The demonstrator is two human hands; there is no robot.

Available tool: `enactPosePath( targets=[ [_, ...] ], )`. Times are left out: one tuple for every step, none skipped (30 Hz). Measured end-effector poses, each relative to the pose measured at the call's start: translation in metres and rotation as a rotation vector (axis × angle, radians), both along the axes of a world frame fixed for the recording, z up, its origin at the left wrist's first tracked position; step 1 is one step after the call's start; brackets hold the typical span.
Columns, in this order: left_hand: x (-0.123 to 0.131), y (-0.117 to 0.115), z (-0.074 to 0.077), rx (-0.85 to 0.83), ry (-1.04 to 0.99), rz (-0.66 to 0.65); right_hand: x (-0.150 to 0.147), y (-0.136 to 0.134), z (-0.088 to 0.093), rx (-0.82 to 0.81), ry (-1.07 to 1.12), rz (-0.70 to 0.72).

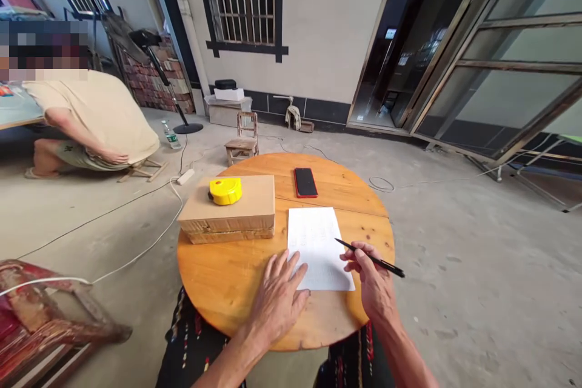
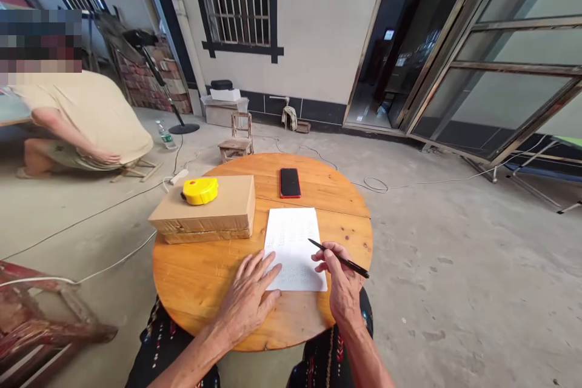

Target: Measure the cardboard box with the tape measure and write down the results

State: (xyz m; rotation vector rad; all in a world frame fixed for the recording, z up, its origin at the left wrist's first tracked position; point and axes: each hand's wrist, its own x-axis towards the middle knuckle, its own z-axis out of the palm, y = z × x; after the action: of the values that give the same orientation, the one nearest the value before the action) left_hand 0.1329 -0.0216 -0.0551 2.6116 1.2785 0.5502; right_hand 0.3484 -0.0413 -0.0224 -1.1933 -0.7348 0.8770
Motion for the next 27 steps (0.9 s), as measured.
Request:
enactPosePath(
  targets=[
    [0.0, 0.001, 0.0, -0.01, 0.001, 0.001, -0.002, 0.005, 0.003, -0.003, -0.033, 0.026],
    [0.0, 0.001, 0.001, -0.015, 0.003, 0.0, -0.004, 0.011, 0.005, -0.008, -0.068, 0.048],
    [0.0, 0.002, 0.001, -0.014, 0.006, -0.004, -0.007, 0.017, 0.007, -0.014, -0.103, 0.068],
    [0.0, 0.002, 0.001, -0.009, 0.007, -0.01, -0.009, 0.023, 0.008, -0.022, -0.136, 0.085],
    [0.0, 0.002, 0.0, 0.0, 0.007, -0.015, -0.01, 0.028, 0.008, -0.033, -0.167, 0.099],
    [0.0, 0.003, 0.0, 0.009, 0.003, -0.016, -0.011, 0.033, 0.008, -0.044, -0.199, 0.112],
    [0.0, 0.003, 0.001, 0.018, -0.007, -0.01, -0.012, 0.037, 0.007, -0.056, -0.237, 0.127],
    [0.001, 0.002, 0.002, 0.025, -0.023, 0.007, -0.011, 0.04, 0.006, -0.07, -0.276, 0.142],
    [0.003, 0.002, 0.003, 0.033, -0.045, 0.03, -0.011, 0.042, 0.004, -0.083, -0.314, 0.157],
    [0.006, 0.002, 0.006, 0.037, -0.068, 0.052, -0.01, 0.044, 0.004, -0.096, -0.347, 0.172],
    [0.009, 0.003, 0.009, 0.035, -0.088, 0.06, -0.009, 0.045, 0.003, -0.108, -0.375, 0.186],
    [0.013, 0.003, 0.012, 0.029, -0.102, 0.046, -0.008, 0.045, 0.003, -0.118, -0.394, 0.198],
    [0.018, 0.005, 0.015, 0.019, -0.108, 0.015, -0.007, 0.045, 0.004, -0.125, -0.405, 0.206],
    [0.023, 0.007, 0.017, 0.012, -0.104, -0.027, -0.006, 0.045, 0.004, -0.128, -0.416, 0.21],
    [0.028, 0.01, 0.019, 0.008, -0.093, -0.064, -0.005, 0.045, 0.005, -0.127, -0.429, 0.217],
    [0.033, 0.013, 0.019, 0.008, -0.078, -0.087, -0.004, 0.045, 0.005, -0.122, -0.445, 0.225],
    [0.037, 0.016, 0.018, 0.011, -0.062, -0.092, -0.003, 0.045, 0.005, -0.117, -0.462, 0.237],
    [0.04, 0.019, 0.016, 0.014, -0.049, -0.084, -0.001, 0.046, 0.005, -0.114, -0.483, 0.254],
    [0.042, 0.022, 0.014, 0.016, -0.039, -0.073, 0.0, 0.047, 0.005, -0.113, -0.507, 0.273],
    [0.044, 0.025, 0.012, 0.017, -0.035, -0.065, 0.0, 0.049, 0.004, -0.114, -0.532, 0.293],
    [0.045, 0.027, 0.009, 0.02, -0.037, -0.059, 0.001, 0.051, 0.003, -0.112, -0.557, 0.31],
    [0.045, 0.028, 0.007, 0.029, -0.043, -0.058, 0.001, 0.054, 0.002, -0.109, -0.579, 0.324],
    [0.045, 0.029, 0.006, 0.039, -0.049, -0.057, 0.001, 0.056, 0.001, -0.106, -0.595, 0.338],
    [0.045, 0.029, 0.005, 0.049, -0.055, -0.053, 0.001, 0.059, 0.0, -0.102, -0.603, 0.349],
    [0.045, 0.029, 0.004, 0.057, -0.06, -0.047, 0.0, 0.061, -0.001, -0.104, -0.6, 0.359],
    [0.045, 0.028, 0.004, 0.066, -0.065, -0.039, -0.001, 0.064, -0.003, -0.112, -0.589, 0.367],
    [0.045, 0.027, 0.004, 0.073, -0.069, -0.032, -0.002, 0.065, -0.005, -0.121, -0.574, 0.364]
  ],
)
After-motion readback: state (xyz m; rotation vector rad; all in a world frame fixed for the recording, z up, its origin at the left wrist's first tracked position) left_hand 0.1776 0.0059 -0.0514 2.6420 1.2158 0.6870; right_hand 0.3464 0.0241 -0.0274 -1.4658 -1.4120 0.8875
